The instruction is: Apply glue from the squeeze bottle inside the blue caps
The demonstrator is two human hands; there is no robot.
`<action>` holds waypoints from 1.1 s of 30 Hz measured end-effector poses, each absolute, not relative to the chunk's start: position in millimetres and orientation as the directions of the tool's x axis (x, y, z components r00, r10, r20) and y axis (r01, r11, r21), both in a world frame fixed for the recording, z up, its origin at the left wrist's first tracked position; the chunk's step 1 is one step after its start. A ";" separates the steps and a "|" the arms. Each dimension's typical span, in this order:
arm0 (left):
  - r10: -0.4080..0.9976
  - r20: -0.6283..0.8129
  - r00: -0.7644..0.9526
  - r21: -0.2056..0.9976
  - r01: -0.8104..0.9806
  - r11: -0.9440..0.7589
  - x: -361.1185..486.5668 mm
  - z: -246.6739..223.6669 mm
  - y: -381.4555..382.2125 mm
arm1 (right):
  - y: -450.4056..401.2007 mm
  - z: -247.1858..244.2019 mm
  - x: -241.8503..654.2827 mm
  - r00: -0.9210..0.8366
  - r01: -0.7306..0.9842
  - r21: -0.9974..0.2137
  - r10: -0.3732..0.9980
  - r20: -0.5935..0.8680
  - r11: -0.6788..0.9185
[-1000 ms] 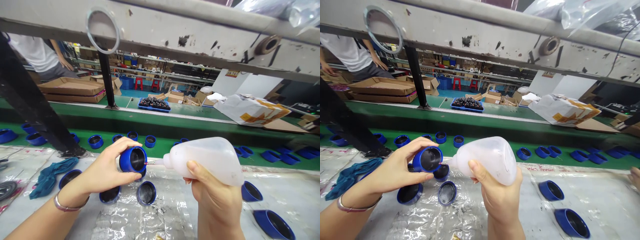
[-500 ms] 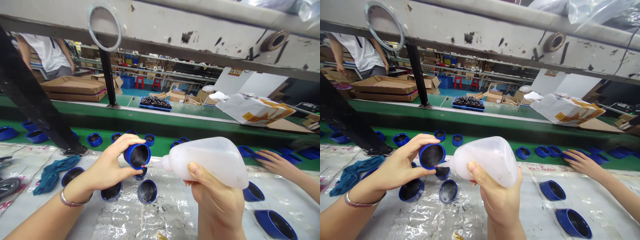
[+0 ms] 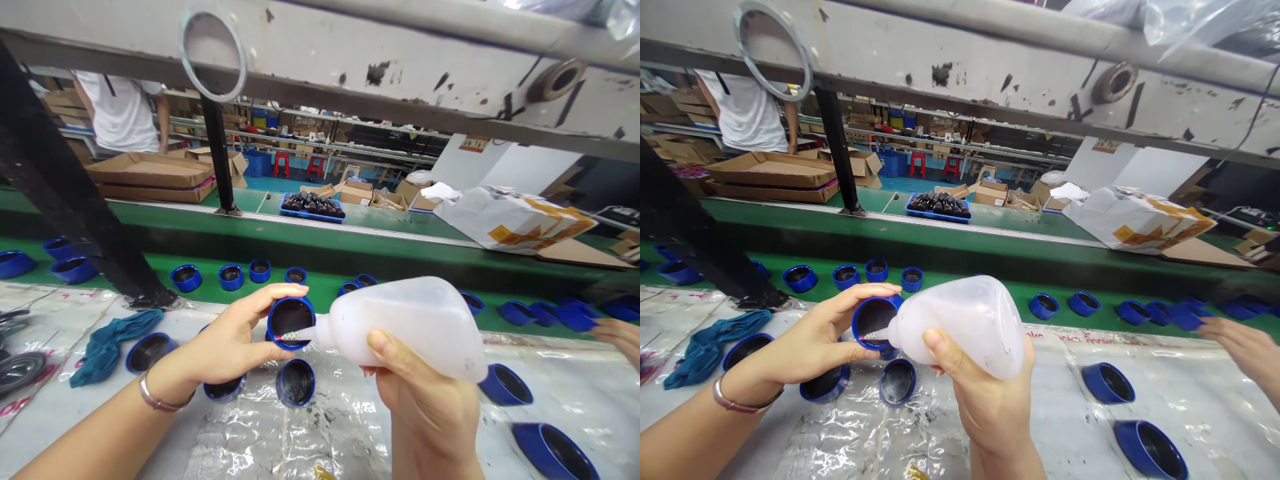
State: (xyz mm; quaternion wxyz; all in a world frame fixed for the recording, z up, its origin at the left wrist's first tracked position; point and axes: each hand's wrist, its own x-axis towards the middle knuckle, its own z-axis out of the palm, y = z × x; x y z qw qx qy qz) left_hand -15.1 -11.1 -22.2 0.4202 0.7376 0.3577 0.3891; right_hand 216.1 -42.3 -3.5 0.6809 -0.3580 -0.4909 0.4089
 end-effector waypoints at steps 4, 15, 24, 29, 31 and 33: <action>0.844 0.254 0.473 0.918 0.159 -0.365 -11.7 -24.1 -11.9 | -42.4 -3.2 215.0 0.183 -0.213 -0.889 0.910 0.372 0.406; 0.823 0.233 0.518 0.911 0.179 -0.371 -8.0 -25.3 -11.9 | -38.9 -0.7 213.3 0.206 -0.256 -0.855 0.890 0.407 0.451; 0.852 0.202 0.484 0.927 0.186 -0.326 -3.0 -22.9 -12.8 | -38.1 -0.1 211.0 0.298 -0.205 -0.852 0.860 0.415 0.482; 0.876 0.163 0.454 0.930 0.226 -0.291 -1.3 -21.9 -13.6 | -39.2 2.4 209.4 0.329 -0.171 -0.856 0.847 0.418 0.489; 0.884 0.145 0.446 0.933 0.236 -0.272 -0.9 -21.7 -13.7 | -39.4 2.2 209.5 0.342 -0.177 -0.851 0.842 0.417 0.494; 0.888 0.130 0.441 0.936 0.240 -0.256 -0.5 -21.3 -13.9 | -39.2 1.0 210.1 0.353 -0.183 -0.848 0.839 0.415 0.497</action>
